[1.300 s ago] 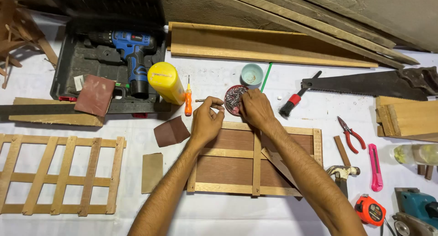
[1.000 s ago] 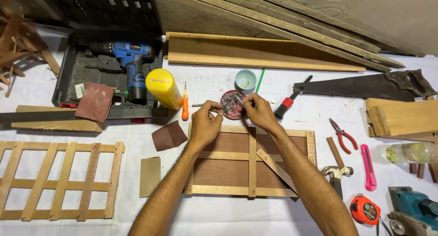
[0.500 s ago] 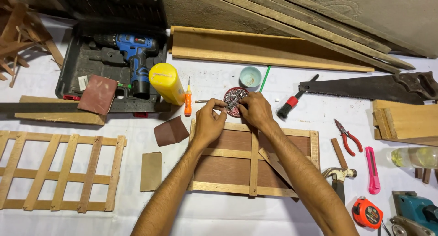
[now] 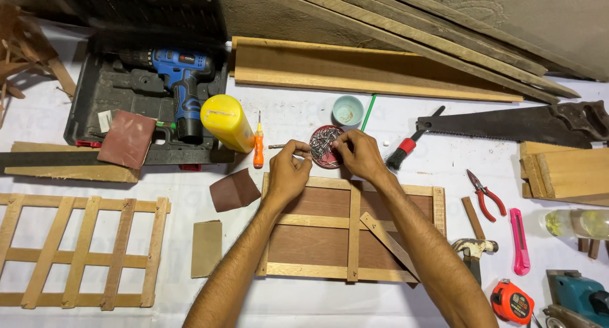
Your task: Constructing and assembling miniature wooden furniture pieces on a white workspace.
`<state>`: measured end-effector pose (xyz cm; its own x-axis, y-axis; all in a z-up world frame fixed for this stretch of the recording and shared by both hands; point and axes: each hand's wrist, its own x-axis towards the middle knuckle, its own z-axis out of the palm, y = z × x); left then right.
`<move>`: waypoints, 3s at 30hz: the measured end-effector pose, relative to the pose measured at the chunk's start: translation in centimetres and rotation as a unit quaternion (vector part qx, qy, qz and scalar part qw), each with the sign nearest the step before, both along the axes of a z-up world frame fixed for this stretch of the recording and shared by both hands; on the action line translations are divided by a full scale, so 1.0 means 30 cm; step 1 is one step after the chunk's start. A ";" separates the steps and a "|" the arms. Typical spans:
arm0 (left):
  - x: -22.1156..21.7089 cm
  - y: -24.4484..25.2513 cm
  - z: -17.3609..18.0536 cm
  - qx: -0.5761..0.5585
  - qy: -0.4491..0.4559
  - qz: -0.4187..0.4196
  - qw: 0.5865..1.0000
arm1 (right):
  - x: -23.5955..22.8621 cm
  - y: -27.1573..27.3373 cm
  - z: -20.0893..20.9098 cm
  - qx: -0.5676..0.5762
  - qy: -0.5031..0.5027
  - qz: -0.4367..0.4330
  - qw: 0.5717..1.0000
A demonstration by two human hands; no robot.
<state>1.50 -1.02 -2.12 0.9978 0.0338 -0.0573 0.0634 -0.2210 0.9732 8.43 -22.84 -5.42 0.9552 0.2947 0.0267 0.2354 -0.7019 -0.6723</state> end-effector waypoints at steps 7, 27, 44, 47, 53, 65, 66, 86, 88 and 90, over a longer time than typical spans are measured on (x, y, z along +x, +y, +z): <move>-0.014 -0.022 0.037 0.011 -0.014 0.009 1.000 | -0.037 -0.007 0.097 0.025 0.174 -0.050 0.983; -0.067 -0.105 0.148 0.044 -0.046 -0.029 0.998 | -0.140 -0.051 0.239 0.383 0.273 -0.040 0.882; -0.130 -0.339 0.104 0.034 -0.228 -0.156 0.961 | -0.311 -0.344 0.142 0.390 0.265 0.004 0.882; -0.176 -0.420 0.077 0.028 -0.286 -0.158 0.945 | -0.368 -0.423 0.143 0.411 0.249 0.019 0.877; -0.307 -0.537 0.091 -0.014 -0.340 -0.154 0.928 | -0.505 -0.569 0.226 0.396 0.212 0.043 0.893; -0.647 -0.700 0.084 -0.050 -0.305 -0.198 0.930 | -1.006 -0.853 0.327 0.155 0.104 -0.071 0.980; -0.656 -0.706 0.077 -0.034 -0.302 -0.200 0.931 | -1.028 -0.874 0.309 0.082 0.073 -0.082 0.991; -0.645 -0.767 -0.195 0.105 -0.127 -0.291 0.942 | -0.972 -0.896 0.070 -0.185 0.147 -0.262 0.936; -0.634 -0.765 -0.202 0.100 -0.125 -0.293 0.943 | -0.966 -0.947 0.055 -0.160 0.089 -0.260 0.948; -0.623 -0.765 -0.215 0.135 -0.176 -0.297 0.929 | -0.991 -0.974 0.080 -0.061 0.001 -0.251 0.966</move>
<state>-17.20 -23.97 -8.57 0.8003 -0.5628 0.2067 -0.4591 -0.3536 0.8149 -21.29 -52.07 -3.02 0.9786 -0.2047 0.0194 -0.1561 -0.8010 -0.5780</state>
